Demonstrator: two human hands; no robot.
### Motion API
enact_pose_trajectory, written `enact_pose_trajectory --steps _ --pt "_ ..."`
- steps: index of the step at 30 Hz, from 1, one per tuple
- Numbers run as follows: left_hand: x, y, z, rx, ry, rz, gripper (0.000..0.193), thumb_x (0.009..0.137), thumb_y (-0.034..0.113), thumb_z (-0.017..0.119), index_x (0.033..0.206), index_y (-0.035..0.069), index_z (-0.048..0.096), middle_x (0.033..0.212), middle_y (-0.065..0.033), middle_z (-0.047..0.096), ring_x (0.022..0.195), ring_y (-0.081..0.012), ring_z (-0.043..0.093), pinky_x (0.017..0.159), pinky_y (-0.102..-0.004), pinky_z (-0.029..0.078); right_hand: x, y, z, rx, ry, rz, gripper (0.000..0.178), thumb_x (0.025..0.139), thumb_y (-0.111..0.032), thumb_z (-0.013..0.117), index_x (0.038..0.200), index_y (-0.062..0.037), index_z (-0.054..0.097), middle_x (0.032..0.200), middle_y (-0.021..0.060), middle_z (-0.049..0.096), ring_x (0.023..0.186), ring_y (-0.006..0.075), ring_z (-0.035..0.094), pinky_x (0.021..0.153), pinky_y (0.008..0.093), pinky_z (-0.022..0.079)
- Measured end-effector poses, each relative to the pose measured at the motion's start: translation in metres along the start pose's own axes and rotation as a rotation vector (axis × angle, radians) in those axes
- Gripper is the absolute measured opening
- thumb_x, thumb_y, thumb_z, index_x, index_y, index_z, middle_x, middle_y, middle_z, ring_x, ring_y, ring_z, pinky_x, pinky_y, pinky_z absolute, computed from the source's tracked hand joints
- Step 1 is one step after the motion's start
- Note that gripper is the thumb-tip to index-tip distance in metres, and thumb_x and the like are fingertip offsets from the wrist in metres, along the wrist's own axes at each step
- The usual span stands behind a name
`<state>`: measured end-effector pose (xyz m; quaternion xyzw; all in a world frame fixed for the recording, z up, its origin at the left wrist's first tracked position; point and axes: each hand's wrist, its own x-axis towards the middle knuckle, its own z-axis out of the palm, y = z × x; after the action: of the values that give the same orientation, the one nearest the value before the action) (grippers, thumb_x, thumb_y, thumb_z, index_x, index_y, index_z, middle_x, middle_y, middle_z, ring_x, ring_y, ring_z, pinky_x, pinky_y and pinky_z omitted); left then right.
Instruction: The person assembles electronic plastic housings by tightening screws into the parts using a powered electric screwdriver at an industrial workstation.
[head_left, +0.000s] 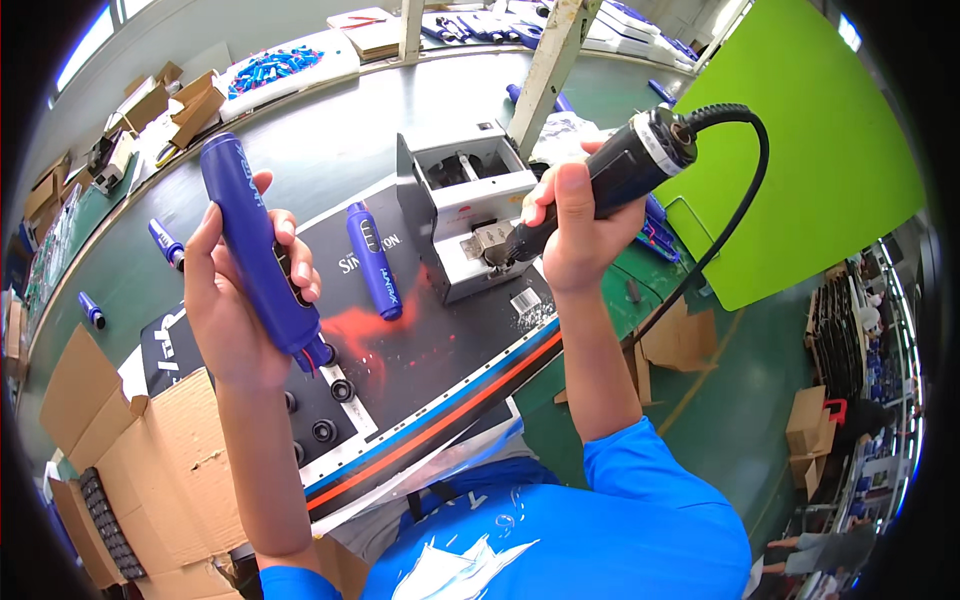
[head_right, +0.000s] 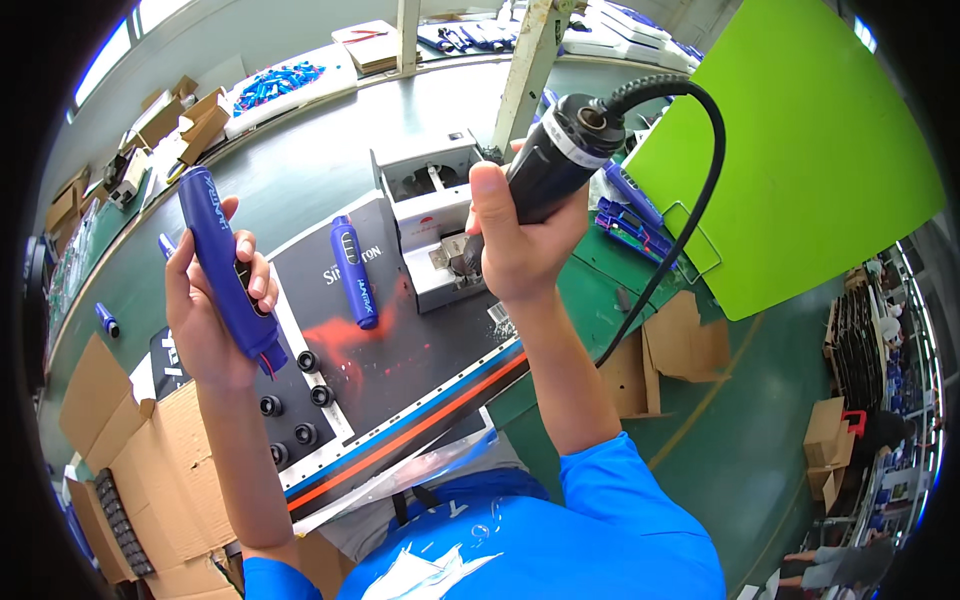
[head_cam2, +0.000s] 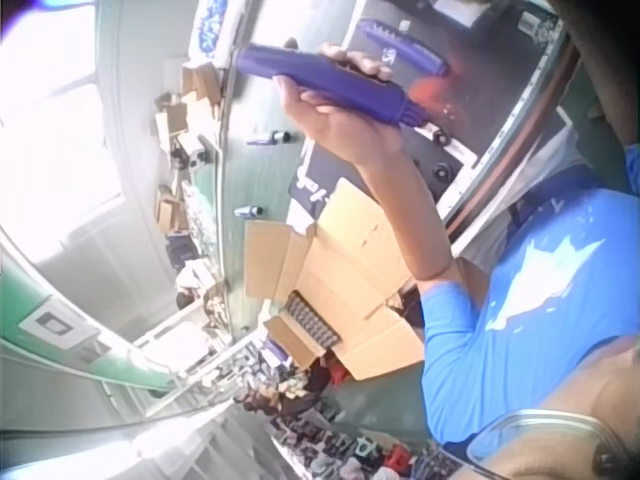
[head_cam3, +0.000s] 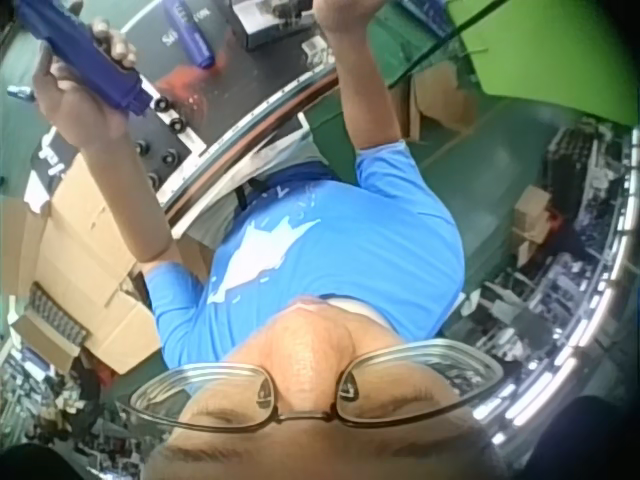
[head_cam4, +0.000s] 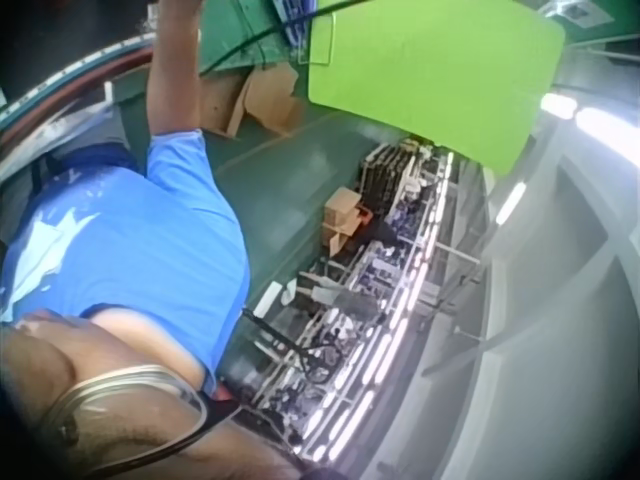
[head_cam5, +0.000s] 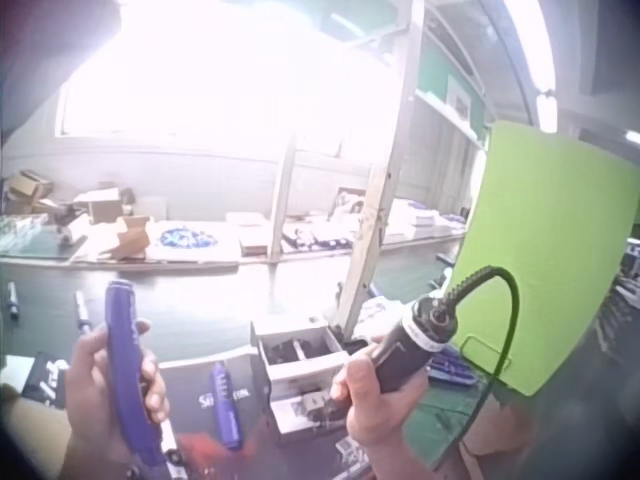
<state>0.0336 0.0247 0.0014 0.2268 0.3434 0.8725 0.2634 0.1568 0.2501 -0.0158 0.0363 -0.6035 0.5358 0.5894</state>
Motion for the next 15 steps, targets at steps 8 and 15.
enact_pose_trajectory --steps 8,15 --pt "-0.002 -0.002 0.002 -0.01 -0.001 -0.012 0.05 0.099 0.039 0.038 0.129 -0.001 0.042 0.08 -0.0089 0.055 0.06 -0.0175 0.058 0.051 -0.0294 0.051 -0.038 0.0 -0.02 0.019 0.092 0.091 0.039 0.091 -0.021 0.064 0.115 -0.0022 0.039 0.066 0.0075 0.052 0.05 0.0139 0.051 0.044 0.0301 0.047" --pt "-0.004 -0.004 0.001 -0.008 -0.012 -0.022 0.049 0.099 0.039 0.038 0.128 -0.001 0.044 0.08 -0.0089 0.055 0.059 -0.0172 0.058 0.05 -0.0293 0.05 -0.007 -0.011 -0.005 0.024 0.14 -0.098 0.035 0.094 -0.02 0.06 0.115 -0.0008 0.04 0.065 0.0077 0.052 0.05 0.0137 0.049 0.045 0.0297 0.046"
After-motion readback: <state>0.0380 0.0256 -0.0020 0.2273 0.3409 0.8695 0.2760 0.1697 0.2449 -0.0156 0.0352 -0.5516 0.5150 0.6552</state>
